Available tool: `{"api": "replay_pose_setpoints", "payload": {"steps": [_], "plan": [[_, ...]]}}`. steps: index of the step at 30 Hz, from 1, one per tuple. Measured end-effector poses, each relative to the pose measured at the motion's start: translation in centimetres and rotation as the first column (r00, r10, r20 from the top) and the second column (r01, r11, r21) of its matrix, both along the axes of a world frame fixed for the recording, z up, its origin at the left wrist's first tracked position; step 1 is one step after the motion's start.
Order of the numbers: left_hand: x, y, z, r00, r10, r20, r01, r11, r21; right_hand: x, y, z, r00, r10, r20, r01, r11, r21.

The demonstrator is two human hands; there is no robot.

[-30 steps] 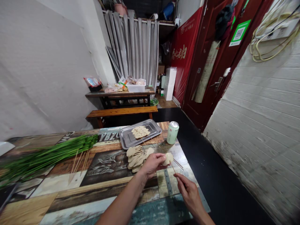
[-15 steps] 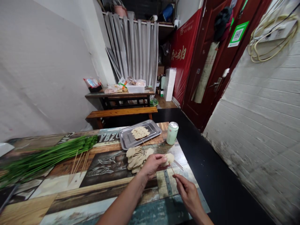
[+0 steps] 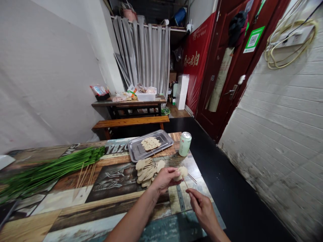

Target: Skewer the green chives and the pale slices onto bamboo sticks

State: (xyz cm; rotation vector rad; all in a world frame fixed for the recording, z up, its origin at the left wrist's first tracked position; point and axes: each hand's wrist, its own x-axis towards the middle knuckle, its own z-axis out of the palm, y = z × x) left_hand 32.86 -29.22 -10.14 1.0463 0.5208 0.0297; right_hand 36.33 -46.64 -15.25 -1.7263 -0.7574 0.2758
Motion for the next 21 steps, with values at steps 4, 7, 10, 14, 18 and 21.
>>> {"api": "replay_pose_setpoints", "payload": {"steps": [4, 7, 10, 14, 18, 21], "plan": [[0.0, -0.1, 0.1, 1.000, -0.007, -0.023, 0.007, 1.000, 0.016, 0.0, 0.0, 0.5, 1.000, 0.017, -0.003, -0.017, 1.000, -0.005], [0.0, -0.2, 0.3, 0.999, -0.015, -0.033, 0.016, 1.000, 0.027, 0.0, 0.1, 0.9, 1.000, 0.023, -0.002, -0.023, 1.000, -0.017], [0.0, -0.3, 0.6, 0.999, -0.018, -0.038, 0.019, 1.000, 0.022, 0.1, 0.1, 1.2, 1.000, 0.019, 0.004, -0.019, 1.000, -0.016], [-0.1, -0.1, 0.8, 0.998, -0.036, -0.041, 0.037, 0.999, 0.023, 0.3, 0.2, 1.3, 1.000, 0.027, -0.010, -0.027, 1.000, -0.012], [-0.2, 0.2, 0.7, 0.999, -0.051, 0.001, 0.051, 0.998, 0.021, 0.2, 0.3, 1.2, 0.998, 0.031, -0.045, -0.030, 1.000, 0.008], [-0.2, 0.1, 0.4, 1.000, -0.014, 0.000, 0.014, 1.000, 0.008, 0.0, 0.4, 1.2, 0.997, 0.026, -0.066, -0.024, 0.999, 0.028]]}}
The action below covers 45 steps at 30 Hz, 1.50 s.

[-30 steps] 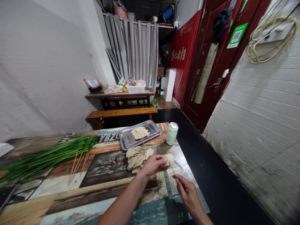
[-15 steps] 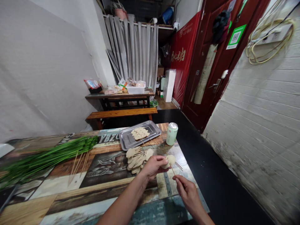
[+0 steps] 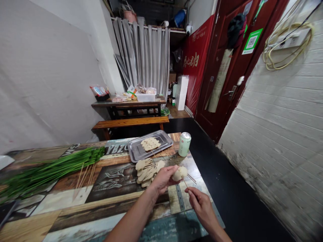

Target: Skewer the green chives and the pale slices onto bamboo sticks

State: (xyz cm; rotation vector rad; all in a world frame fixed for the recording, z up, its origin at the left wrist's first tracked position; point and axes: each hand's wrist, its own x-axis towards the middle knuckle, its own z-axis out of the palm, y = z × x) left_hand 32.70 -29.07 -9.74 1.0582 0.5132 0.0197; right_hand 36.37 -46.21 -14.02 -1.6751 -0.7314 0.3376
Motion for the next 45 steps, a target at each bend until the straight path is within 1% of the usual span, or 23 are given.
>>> {"api": "replay_pose_setpoints", "payload": {"steps": [4, 7, 14, 21, 26, 31, 36, 40, 45], "plan": [[0.1, 0.0, -0.3, 0.999, 0.048, -0.019, -0.049, 0.998, -0.030, -0.1, 0.2, 0.2, 1.000, -0.003, -0.007, 0.003, 1.000, 0.004], [0.1, 0.1, -0.3, 0.998, 0.056, -0.029, -0.057, 0.998, -0.038, -0.1, 0.2, 0.2, 1.000, 0.008, -0.004, -0.008, 1.000, -0.004], [0.1, 0.0, -0.1, 0.999, 0.041, -0.018, -0.041, 0.999, -0.002, 0.0, 0.2, -0.3, 0.998, 0.043, -0.034, -0.043, 0.999, 0.004], [0.0, -0.5, 0.0, 1.000, -0.004, -0.017, 0.003, 1.000, -0.030, 0.1, 0.3, -0.4, 0.991, 0.081, -0.106, -0.079, 0.997, 0.021], [0.0, -0.8, -0.2, 0.999, -0.001, -0.035, -0.001, 0.998, -0.056, 0.2, 0.6, -0.4, 0.984, 0.108, -0.143, -0.099, 0.993, 0.069], [-0.1, -0.9, -0.5, 0.998, 0.013, -0.060, -0.016, 0.998, -0.055, 0.2, 1.0, -0.3, 0.980, 0.117, -0.162, -0.107, 0.992, 0.068], [-0.4, -0.7, -0.9, 0.997, 0.018, -0.075, -0.024, 0.997, -0.071, 0.2, 1.5, -0.2, 0.985, 0.118, -0.124, -0.114, 0.993, 0.044], [-0.8, -0.6, -1.3, 0.997, 0.032, -0.072, -0.037, 0.997, -0.064, 0.2, 1.8, -0.4, 0.991, 0.109, -0.079, -0.109, 0.994, 0.007], [-1.0, 0.1, -1.3, 0.990, 0.122, -0.071, -0.128, 0.989, -0.076, -0.2, 1.1, -1.1, 0.994, 0.101, -0.034, -0.102, 0.994, -0.027]]}}
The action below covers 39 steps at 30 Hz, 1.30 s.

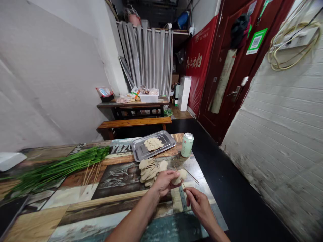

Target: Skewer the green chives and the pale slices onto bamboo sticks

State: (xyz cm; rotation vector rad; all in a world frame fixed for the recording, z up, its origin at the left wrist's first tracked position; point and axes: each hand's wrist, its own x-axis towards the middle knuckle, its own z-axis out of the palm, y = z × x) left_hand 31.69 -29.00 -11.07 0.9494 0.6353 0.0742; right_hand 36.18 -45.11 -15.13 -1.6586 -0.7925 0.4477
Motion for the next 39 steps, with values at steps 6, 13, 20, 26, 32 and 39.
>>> {"api": "replay_pose_setpoints", "payload": {"steps": [6, 13, 20, 26, 32, 39], "plan": [[0.0, 0.3, -0.1, 1.000, -0.016, -0.017, 0.016, 1.000, -0.019, -0.4, -1.3, -0.3, 0.999, -0.018, 0.045, 0.019, 1.000, -0.025], [0.2, -0.4, 0.3, 0.997, -0.067, -0.024, 0.068, 0.998, 0.017, -0.4, -1.4, -0.2, 0.999, -0.022, 0.045, 0.024, 0.999, -0.030], [0.0, -1.2, -0.8, 0.995, -0.099, -0.023, 0.099, 0.995, -0.027, -0.4, -1.3, 0.0, 0.999, -0.021, 0.037, 0.022, 0.999, -0.030], [0.0, -1.9, -1.1, 0.991, -0.129, -0.027, 0.127, 0.991, -0.049, -0.2, -1.1, 0.1, 1.000, -0.018, 0.021, 0.019, 0.999, -0.040], [0.0, -2.2, -1.3, 0.991, -0.130, -0.015, 0.129, 0.991, -0.047, -0.1, -1.0, -0.2, 0.999, -0.029, 0.030, 0.030, 0.999, -0.041], [-0.1, -2.4, -1.5, 0.985, -0.141, -0.099, 0.144, 0.989, 0.020, -0.2, -1.1, -0.5, 0.999, -0.036, 0.010, 0.037, 0.999, -0.037]]}}
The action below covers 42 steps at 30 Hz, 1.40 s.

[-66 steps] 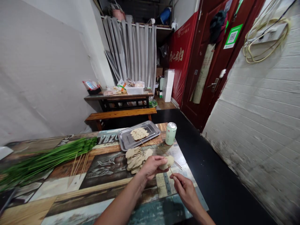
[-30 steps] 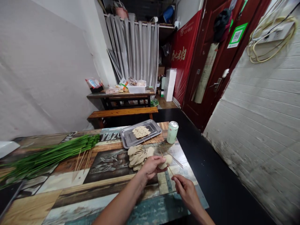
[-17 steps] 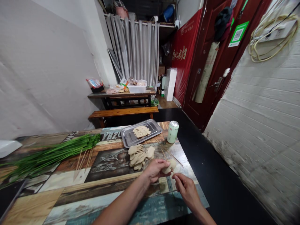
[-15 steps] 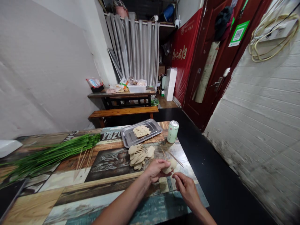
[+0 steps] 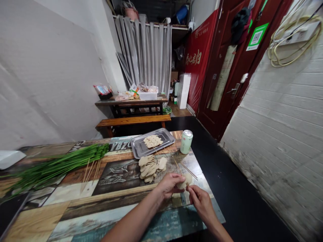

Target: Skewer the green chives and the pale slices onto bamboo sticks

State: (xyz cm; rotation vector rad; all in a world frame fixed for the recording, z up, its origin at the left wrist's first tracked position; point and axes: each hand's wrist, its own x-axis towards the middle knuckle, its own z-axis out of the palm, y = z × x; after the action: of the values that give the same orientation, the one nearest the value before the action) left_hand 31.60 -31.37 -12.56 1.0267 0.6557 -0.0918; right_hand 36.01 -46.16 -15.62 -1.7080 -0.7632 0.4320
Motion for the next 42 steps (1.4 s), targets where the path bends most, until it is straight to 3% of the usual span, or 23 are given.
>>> {"api": "replay_pose_setpoints", "payload": {"steps": [5, 7, 8, 9, 11, 12, 13, 14, 16, 18, 22, 27, 30, 36, 42], "plan": [[-0.1, 0.4, 0.5, 0.994, -0.072, 0.084, 0.067, 0.996, 0.067, 0.1, -0.1, -0.2, 0.999, -0.027, -0.017, 0.027, 1.000, -0.008], [-0.3, 1.7, 1.0, 0.994, -0.059, 0.096, 0.029, 0.955, 0.294, 0.3, -0.4, -0.4, 0.999, -0.048, -0.019, 0.048, 0.999, -0.018], [-0.4, 2.5, 1.3, 0.996, -0.027, 0.081, -0.015, 0.877, 0.479, 0.4, -0.5, -0.5, 0.998, -0.058, -0.020, 0.057, 0.998, -0.020], [-0.4, 3.5, 1.6, 0.998, 0.028, 0.056, -0.059, 0.728, 0.683, 0.5, -0.6, -0.7, 0.998, -0.065, -0.022, 0.064, 0.998, -0.019], [-0.4, 5.4, 1.9, 0.993, 0.112, -0.030, -0.003, 0.284, 0.959, 0.6, -0.8, -1.0, 0.997, -0.070, -0.027, 0.069, 0.997, -0.017], [-0.3, 6.1, 2.0, 0.981, 0.161, -0.106, 0.094, 0.082, 0.992, 0.7, -0.8, -1.1, 0.997, -0.070, -0.028, 0.069, 0.997, -0.016], [-0.2, 6.7, 1.9, 0.962, 0.203, -0.184, 0.202, -0.072, 0.977, 0.7, -0.8, -1.2, 0.997, -0.069, -0.029, 0.068, 0.998, -0.013], [0.1, 7.1, 1.7, 0.935, 0.250, -0.249, 0.298, -0.179, 0.938, 0.7, -0.8, -1.3, 0.997, -0.068, -0.031, 0.068, 0.998, -0.009], [0.6, 7.4, 1.1, 0.893, 0.313, -0.324, 0.413, -0.285, 0.865, 0.7, -0.7, -1.3, 0.997, -0.070, -0.040, 0.070, 0.998, 0.002], [1.1, 7.4, 0.2, 0.875, 0.348, -0.337, 0.446, -0.309, 0.840, 0.8, -0.6, -1.3, 0.996, -0.069, -0.053, 0.070, 0.997, 0.013], [1.6, 7.2, -0.9, 0.882, 0.352, -0.313, 0.417, -0.274, 0.866, 1.3, -0.8, -1.7, 0.997, -0.037, -0.064, 0.038, 0.999, 0.015], [1.8, 7.9, -1.2, 0.882, 0.375, -0.285, 0.338, -0.083, 0.938, 1.9, -0.7, -2.5, 0.992, 0.051, -0.118, -0.053, 0.998, -0.015], [1.7, 8.4, -0.8, 0.885, 0.361, -0.293, 0.334, -0.054, 0.941, 2.0, -0.5, -2.8, 0.988, 0.087, -0.128, -0.091, 0.995, -0.031], [1.5, 8.8, 0.3, 0.912, 0.238, -0.334, 0.371, -0.130, 0.920, 1.8, -0.4, -2.9, 0.984, 0.124, -0.125, -0.132, 0.990, -0.056], [1.2, 8.0, 1.2, 0.968, 0.017, -0.248, 0.233, -0.418, 0.878, 1.6, -0.5, -2.6, 0.987, 0.077, -0.138, -0.082, 0.996, -0.029]]}}
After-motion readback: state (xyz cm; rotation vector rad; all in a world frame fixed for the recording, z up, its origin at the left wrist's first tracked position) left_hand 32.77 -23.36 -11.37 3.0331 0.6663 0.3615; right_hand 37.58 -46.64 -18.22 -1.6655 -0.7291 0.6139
